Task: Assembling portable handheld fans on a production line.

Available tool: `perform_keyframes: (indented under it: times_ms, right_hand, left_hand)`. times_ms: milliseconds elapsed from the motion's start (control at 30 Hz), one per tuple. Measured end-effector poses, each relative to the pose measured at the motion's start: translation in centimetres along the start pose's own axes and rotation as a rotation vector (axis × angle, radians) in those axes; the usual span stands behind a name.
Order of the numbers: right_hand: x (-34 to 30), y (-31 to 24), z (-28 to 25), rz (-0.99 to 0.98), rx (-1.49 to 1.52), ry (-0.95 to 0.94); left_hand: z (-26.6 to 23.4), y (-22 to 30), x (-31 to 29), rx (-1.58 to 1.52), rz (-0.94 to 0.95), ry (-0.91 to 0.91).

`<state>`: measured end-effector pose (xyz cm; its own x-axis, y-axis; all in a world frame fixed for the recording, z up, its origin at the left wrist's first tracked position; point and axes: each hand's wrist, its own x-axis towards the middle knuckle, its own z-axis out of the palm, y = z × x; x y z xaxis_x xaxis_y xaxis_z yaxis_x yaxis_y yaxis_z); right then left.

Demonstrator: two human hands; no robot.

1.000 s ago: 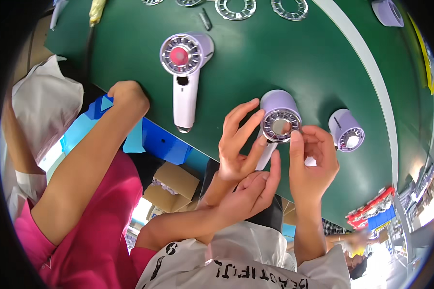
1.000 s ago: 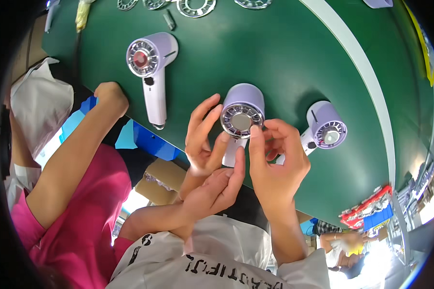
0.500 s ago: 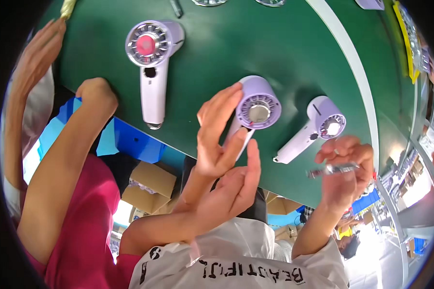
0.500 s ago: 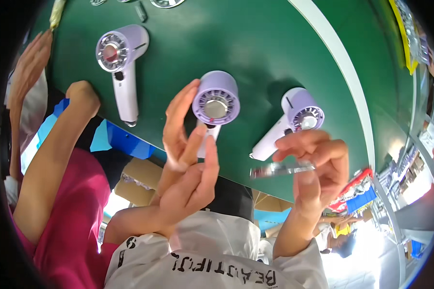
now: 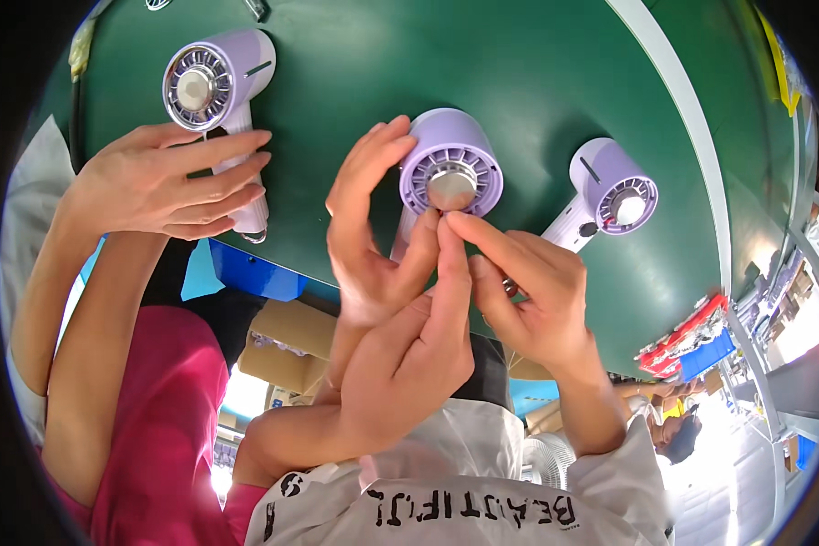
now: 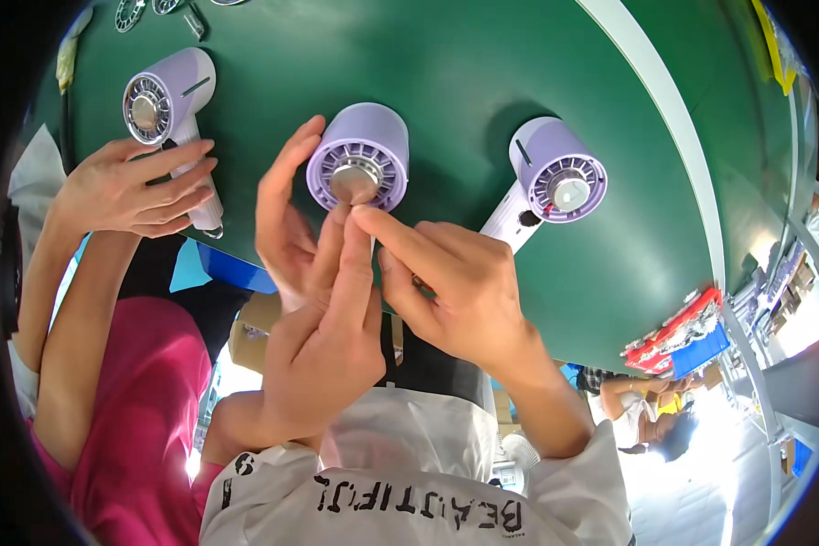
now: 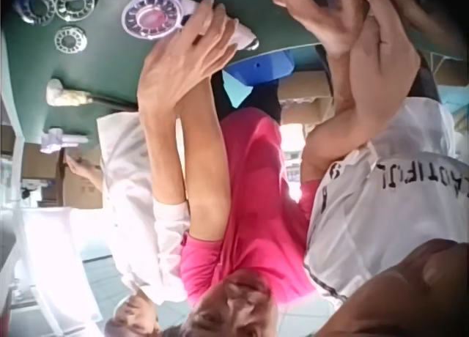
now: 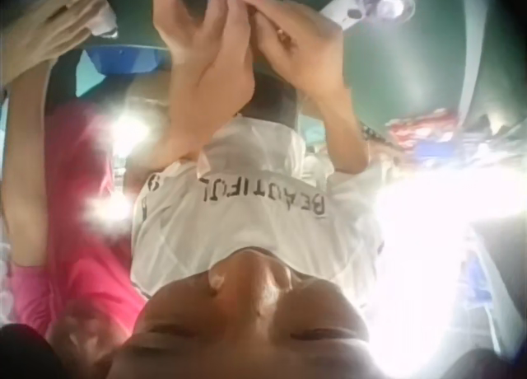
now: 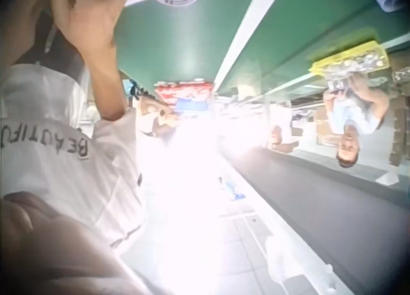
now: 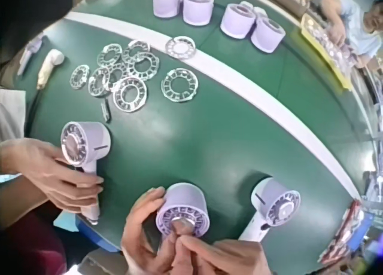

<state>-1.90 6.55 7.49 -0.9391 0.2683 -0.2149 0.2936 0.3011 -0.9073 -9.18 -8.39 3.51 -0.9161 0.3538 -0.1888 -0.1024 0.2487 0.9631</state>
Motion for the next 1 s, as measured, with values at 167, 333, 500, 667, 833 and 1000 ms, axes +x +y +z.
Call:
perform_keyframes:
  times_ms: [167, 333, 500, 667, 833, 1000]
  right_hand:
    - [0.3, -0.3, -0.9, 0.032, 0.011, -0.045]
    - [0.4, 0.7, -1.6, -0.107, -0.099, -0.137]
    - [0.3, 1.0, -1.0, -0.300, -0.360, -0.067]
    - [0.9, 1.1, -1.7, -0.433, -0.555, -0.090]
    - [1.2, 1.6, -2.0, -0.505, -0.599, -0.083]
    - [1.3, 1.3, -2.4, -0.517, -0.666, -0.118]
  left_hand:
    - [-1.7, 1.1, 2.1, 0.063, 0.058, -0.065]
    - [-2.5, 1.1, 2.8, 0.124, 0.073, -0.189]
    - [-3.2, 2.4, 3.3, 0.125, 0.041, -0.261]
    - [-3.8, 2.9, 4.0, 0.135, -0.007, -0.322]
    - [-2.8, 2.4, 4.1, -0.006, -0.038, -0.353]
    - [-3.0, 3.1, 4.7, 0.038, -0.178, -0.380]
